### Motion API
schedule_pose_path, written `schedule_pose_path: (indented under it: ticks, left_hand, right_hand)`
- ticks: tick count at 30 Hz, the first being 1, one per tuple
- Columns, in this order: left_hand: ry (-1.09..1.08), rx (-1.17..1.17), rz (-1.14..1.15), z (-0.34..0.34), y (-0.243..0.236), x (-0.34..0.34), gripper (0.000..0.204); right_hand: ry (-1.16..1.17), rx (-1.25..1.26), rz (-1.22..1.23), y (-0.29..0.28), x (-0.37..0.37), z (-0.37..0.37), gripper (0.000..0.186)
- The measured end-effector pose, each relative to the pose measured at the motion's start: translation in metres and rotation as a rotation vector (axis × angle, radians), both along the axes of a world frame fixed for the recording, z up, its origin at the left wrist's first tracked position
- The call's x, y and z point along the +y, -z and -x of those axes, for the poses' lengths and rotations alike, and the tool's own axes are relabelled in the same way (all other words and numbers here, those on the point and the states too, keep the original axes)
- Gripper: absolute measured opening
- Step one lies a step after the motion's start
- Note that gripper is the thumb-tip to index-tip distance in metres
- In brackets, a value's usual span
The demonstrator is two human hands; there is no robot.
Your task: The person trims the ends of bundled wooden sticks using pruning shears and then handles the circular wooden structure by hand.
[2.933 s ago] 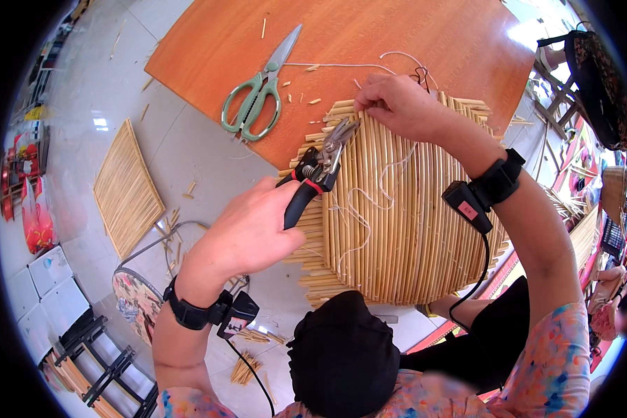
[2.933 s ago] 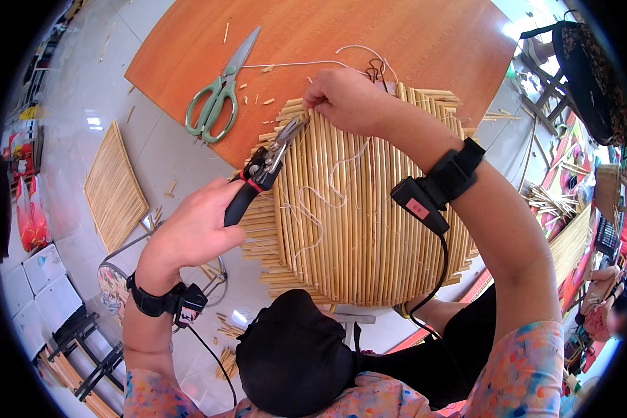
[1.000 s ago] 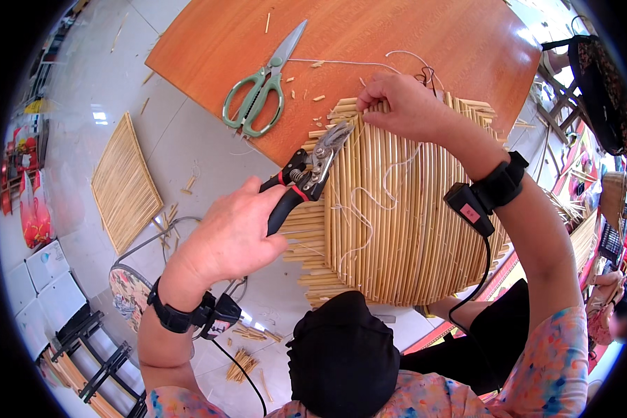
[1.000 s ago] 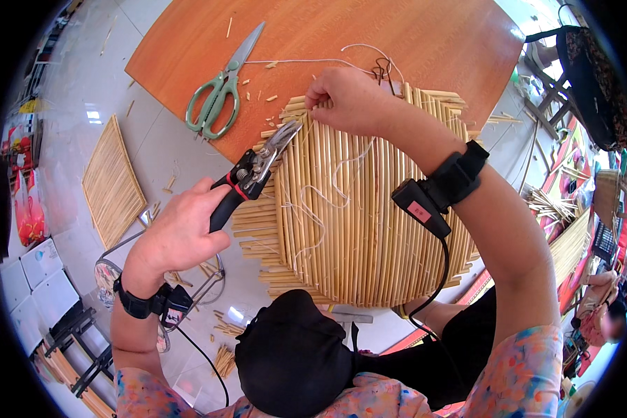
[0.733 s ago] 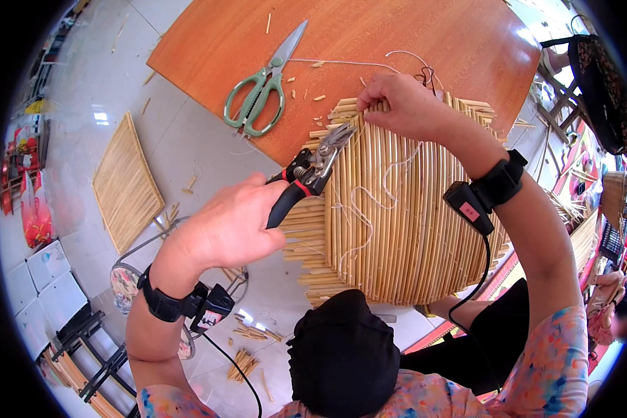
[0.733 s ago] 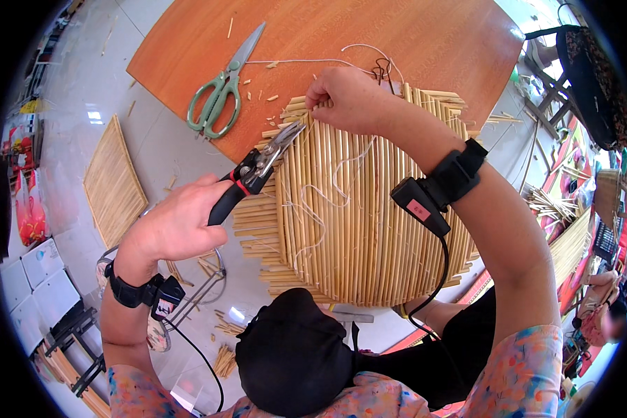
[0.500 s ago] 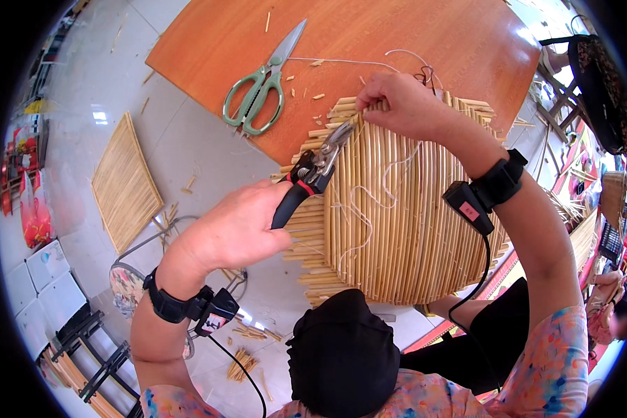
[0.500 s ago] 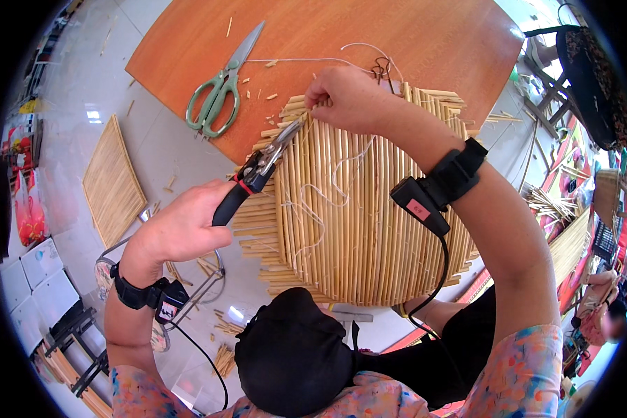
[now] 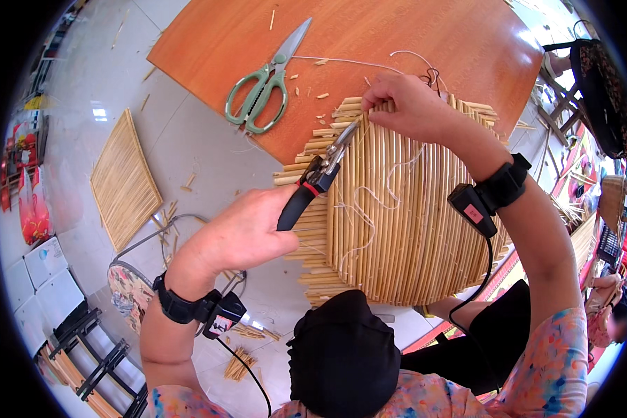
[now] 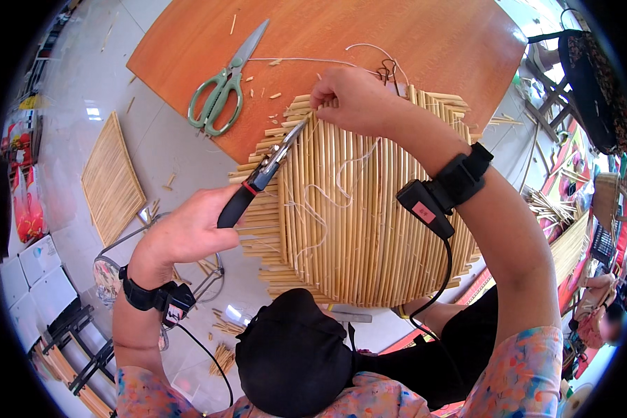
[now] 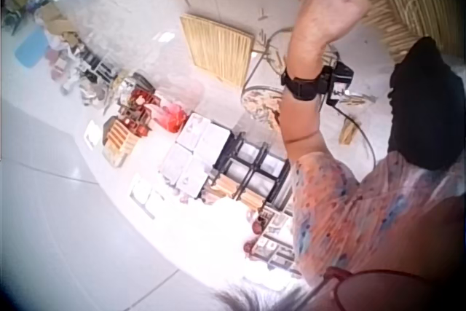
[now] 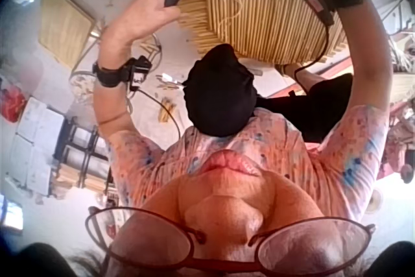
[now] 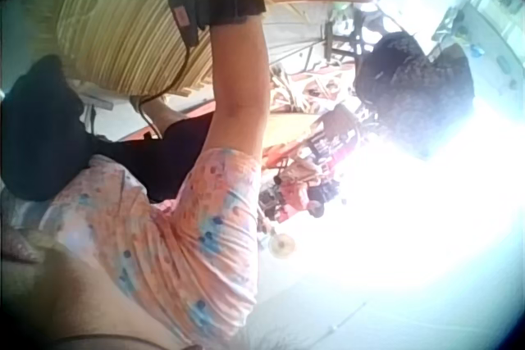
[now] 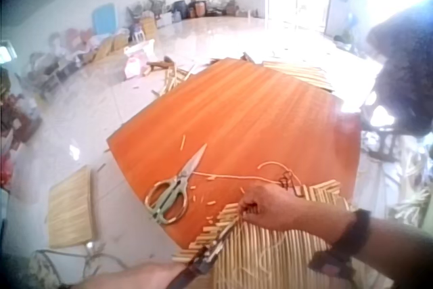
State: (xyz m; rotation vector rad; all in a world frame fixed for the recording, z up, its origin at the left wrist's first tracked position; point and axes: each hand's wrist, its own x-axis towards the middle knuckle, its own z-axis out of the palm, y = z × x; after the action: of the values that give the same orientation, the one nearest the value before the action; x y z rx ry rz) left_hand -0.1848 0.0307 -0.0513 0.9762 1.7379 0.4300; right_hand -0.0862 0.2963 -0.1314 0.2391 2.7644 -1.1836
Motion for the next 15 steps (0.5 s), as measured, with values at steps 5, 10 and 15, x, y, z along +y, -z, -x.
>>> schedule_pose_path:
  ticks: [5, 10, 15]
  left_hand:
    - [-0.112, -0.050, -0.012, -0.007, 0.010, -0.008, 0.018]
    - [-0.143, -0.038, -0.040, -0.013, 0.008, -0.009, 0.023]
    - [-0.108, 0.004, 0.008, -0.016, 0.001, -0.001, 0.025]
  right_hand:
    - [0.011, 0.004, 0.031, 0.000, -0.001, -0.001, 0.013]
    - [0.007, 0.038, 0.020, 0.002, -0.001, 0.000, 0.014]
    - [0.015, 0.063, 0.001, 0.006, 0.000, -0.001, 0.015]
